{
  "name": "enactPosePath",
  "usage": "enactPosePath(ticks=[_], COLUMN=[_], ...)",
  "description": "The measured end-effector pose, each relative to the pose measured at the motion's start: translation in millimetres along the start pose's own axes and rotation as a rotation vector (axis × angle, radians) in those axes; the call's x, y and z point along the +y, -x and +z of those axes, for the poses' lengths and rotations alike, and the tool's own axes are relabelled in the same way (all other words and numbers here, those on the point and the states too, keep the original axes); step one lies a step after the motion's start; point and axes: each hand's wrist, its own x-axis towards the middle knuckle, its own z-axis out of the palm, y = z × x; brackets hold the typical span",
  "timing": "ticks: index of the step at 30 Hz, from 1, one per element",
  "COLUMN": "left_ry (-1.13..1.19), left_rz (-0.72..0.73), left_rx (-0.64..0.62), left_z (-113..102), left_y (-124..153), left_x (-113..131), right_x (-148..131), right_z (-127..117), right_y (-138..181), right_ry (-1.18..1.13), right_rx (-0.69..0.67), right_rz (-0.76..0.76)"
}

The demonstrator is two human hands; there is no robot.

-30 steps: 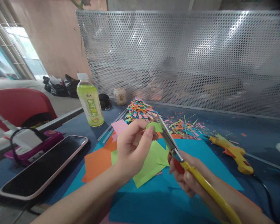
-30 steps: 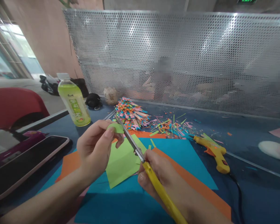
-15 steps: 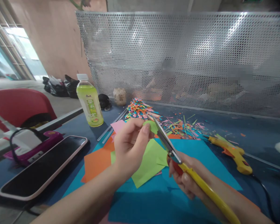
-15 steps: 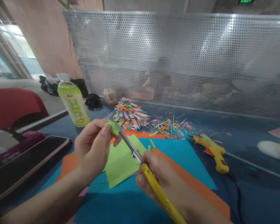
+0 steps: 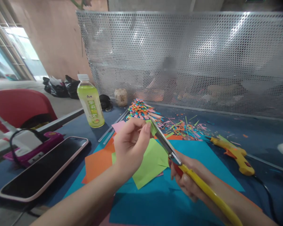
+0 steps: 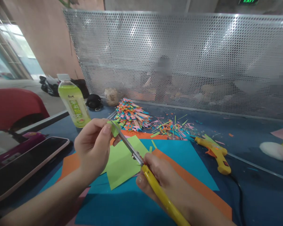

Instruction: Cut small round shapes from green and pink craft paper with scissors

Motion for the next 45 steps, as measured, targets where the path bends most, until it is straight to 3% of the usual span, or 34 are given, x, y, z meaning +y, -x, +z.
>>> enactPosePath(ticks=[11,34,45], left_ry=[-0.11,-0.08,-0.02], left_rz=[0.043,0.048,-0.037], left_rx=[-0.027,-0.04,-0.238], left_z=[-0.7,-0.1,-1.5], left_y=[-0.4,-0.7,7.6], left_x=[2.0,1.8,-1.2], right_x=[1.4,1.7,2.1], right_z=[1.4,0.6,9.1], right_y=[-1.6,-3.0,2.0], right_ry=[-0.038,-0.034,-0.097], right_rx=[0.01,0.022,0.181], right_rz=[0.004,0.0,-0.032])
